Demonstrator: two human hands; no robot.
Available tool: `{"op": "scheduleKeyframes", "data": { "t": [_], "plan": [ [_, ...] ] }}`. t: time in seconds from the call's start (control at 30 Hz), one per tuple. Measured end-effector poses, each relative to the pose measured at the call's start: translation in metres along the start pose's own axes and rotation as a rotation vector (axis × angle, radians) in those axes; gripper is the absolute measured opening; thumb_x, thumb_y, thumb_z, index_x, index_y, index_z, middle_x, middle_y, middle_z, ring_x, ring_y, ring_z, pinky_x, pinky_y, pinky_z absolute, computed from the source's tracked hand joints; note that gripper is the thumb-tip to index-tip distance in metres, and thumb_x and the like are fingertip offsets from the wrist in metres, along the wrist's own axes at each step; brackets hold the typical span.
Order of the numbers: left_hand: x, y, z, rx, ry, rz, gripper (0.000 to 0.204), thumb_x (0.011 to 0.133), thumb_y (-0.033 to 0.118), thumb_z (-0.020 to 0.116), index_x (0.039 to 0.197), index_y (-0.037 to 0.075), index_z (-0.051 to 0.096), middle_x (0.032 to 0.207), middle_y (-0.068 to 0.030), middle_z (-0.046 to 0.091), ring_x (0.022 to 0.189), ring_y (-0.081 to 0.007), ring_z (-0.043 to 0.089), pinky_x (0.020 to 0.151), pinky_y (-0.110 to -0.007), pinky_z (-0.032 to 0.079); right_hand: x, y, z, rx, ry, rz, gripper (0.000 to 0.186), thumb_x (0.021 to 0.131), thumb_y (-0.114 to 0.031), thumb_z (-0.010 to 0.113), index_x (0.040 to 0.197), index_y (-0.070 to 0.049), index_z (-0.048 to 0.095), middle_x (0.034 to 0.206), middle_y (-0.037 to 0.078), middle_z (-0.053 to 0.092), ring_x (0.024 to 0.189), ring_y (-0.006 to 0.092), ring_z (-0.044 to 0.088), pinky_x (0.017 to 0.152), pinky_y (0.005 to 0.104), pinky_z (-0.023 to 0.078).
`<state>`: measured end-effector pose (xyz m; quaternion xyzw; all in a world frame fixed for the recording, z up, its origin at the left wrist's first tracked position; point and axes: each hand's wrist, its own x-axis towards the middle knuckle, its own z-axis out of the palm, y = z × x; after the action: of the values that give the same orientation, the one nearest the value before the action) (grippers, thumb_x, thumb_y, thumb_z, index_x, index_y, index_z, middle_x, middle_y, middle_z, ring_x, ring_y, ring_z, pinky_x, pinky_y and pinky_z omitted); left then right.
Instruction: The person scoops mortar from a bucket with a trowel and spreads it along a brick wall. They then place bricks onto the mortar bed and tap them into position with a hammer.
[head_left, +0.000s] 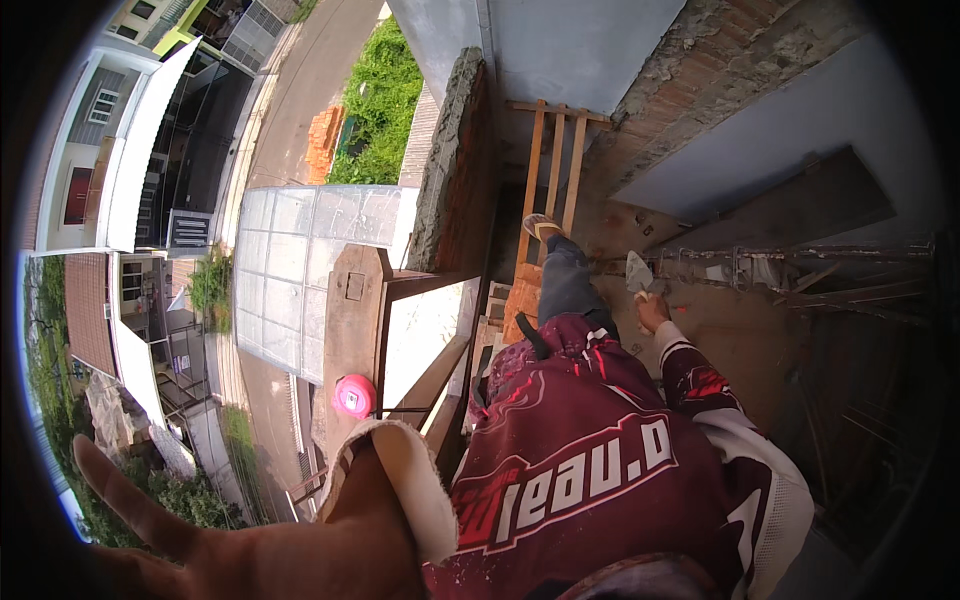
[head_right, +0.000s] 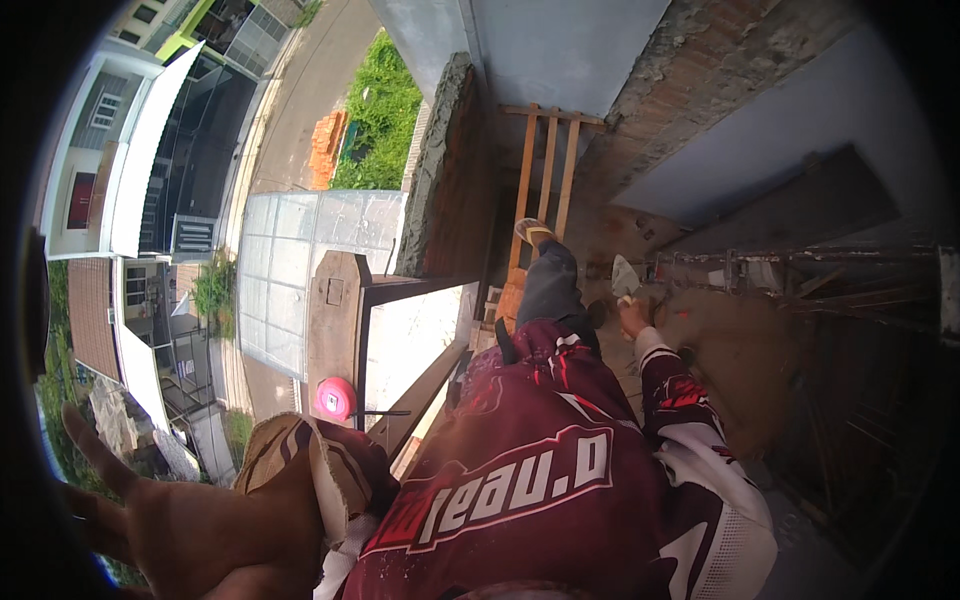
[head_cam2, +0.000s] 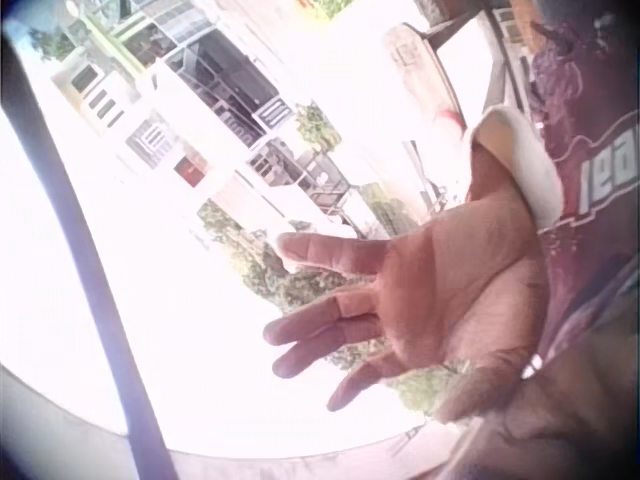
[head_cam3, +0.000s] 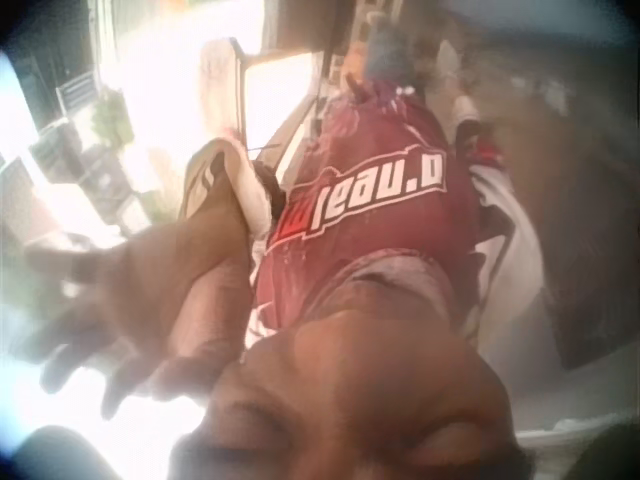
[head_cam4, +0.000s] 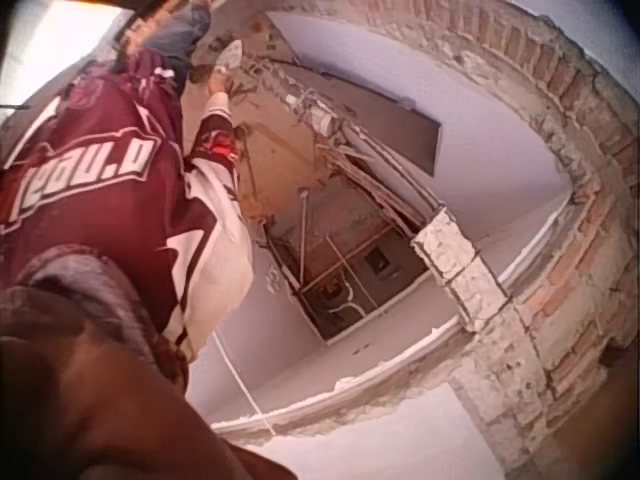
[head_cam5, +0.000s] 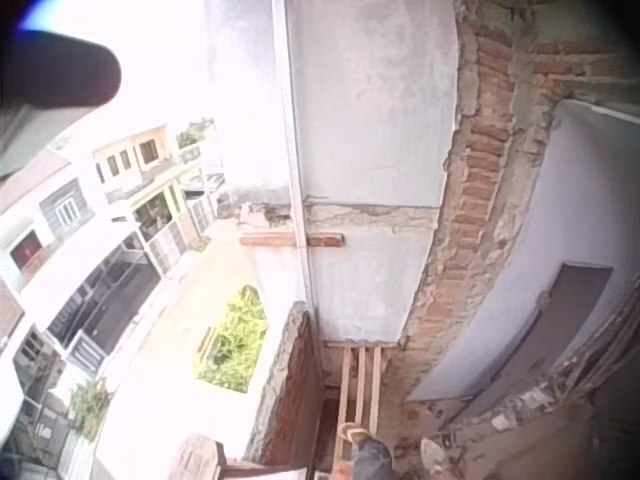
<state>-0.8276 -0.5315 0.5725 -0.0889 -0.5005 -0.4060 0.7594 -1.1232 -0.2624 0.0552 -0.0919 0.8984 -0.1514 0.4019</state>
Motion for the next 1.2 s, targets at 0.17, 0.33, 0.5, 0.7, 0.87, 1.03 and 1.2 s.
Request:
{"op": "scheduleKeyframes", "data": {
  "t": [0.17,0.33,0.5,0.7,0.87,1.03,1.2],
  "plan": [
    [-0.101,-0.036,-0.080,0.555,0.014,-0.301,0.067,0.093,0.014,0.057,0.151,0.008,0.023,0.152,-0.0305,0.033,0.143,-0.0420,0.034,0.118,-0.059,0.026,0.018,-0.106,-0.006,0.504,-0.119,-0.155,0.034,0.098,-0.035,0.051,0.107,-0.002,0.056,0.078,0.008,0.063,0.056,0.0173,0.060,0.052,0.0348,0.050],
    [-0.293,-0.111,-0.145,0.650,-0.051,-1.484,0.063,0.090,0.014,0.073,0.139,-0.004,0.037,0.137,-0.0210,0.049,0.132,-0.0296,0.049,0.110,-0.041,0.039,0.007,-0.184,0.041,0.726,-0.621,-0.075,0.036,0.101,-0.033,0.048,0.119,-0.003,0.053,0.099,0.015,0.069,0.093,0.0220,0.066,0.084,0.0374,0.052],
    [-0.447,-0.108,-0.188,0.650,0.114,-1.964,0.067,0.093,0.045,0.069,0.133,-0.003,0.045,0.116,-0.0237,0.063,0.106,-0.0349,0.066,0.087,-0.040,0.056,-0.023,-0.190,0.119,0.655,-0.969,0.171,0.037,0.102,-0.037,0.051,0.126,-0.009,0.054,0.112,0.007,0.063,0.103,0.0215,0.061,0.094,0.0401,0.047],
    [-0.483,-0.066,-0.212,0.366,0.635,-2.350,0.061,0.093,0.054,0.065,0.115,-0.002,0.054,0.079,-0.0086,0.061,0.064,-0.0221,0.065,0.056,-0.037,0.060,-0.037,-0.166,0.167,0.324,-1.250,0.157,0.037,0.102,-0.048,0.050,0.114,-0.014,0.056,0.099,0.001,0.059,0.094,0.0143,0.055,0.082,0.0337,0.046],
    [-0.482,-0.045,-0.228,0.475,0.839,-2.453,0.052,0.088,0.052,0.071,0.101,0.004,0.056,0.072,-0.0070,0.057,0.050,-0.0186,0.058,0.046,-0.037,0.057,-0.020,-0.136,0.188,-0.067,-1.200,-0.068,0.047,0.101,-0.053,0.046,0.111,-0.010,0.064,0.099,0.005,0.060,0.099,0.0176,0.055,0.084,0.0405,0.046],
    [-0.493,-0.028,-0.241,0.628,0.763,-2.506,0.037,0.086,0.034,0.078,0.097,0.004,0.058,0.071,-0.0057,0.057,0.049,-0.0187,0.058,0.045,-0.036,0.056,0.001,-0.103,0.192,-0.354,-0.936,-0.332,0.047,0.092,-0.044,0.059,0.069,-0.004,0.068,0.065,0.014,0.065,0.063,0.0257,0.066,0.068,0.0389,0.050],
    [-0.506,-0.013,-0.238,0.544,0.901,-2.476,0.033,0.086,0.029,0.078,0.095,0.004,0.058,0.070,-0.0053,0.057,0.049,-0.0184,0.057,0.044,-0.037,0.055,0.007,-0.118,0.176,-0.507,-1.041,-0.267,0.040,0.084,-0.039,0.069,0.101,-0.003,0.070,0.101,0.020,0.071,0.086,0.0313,0.070,0.085,0.0413,0.053]
  ]
}}
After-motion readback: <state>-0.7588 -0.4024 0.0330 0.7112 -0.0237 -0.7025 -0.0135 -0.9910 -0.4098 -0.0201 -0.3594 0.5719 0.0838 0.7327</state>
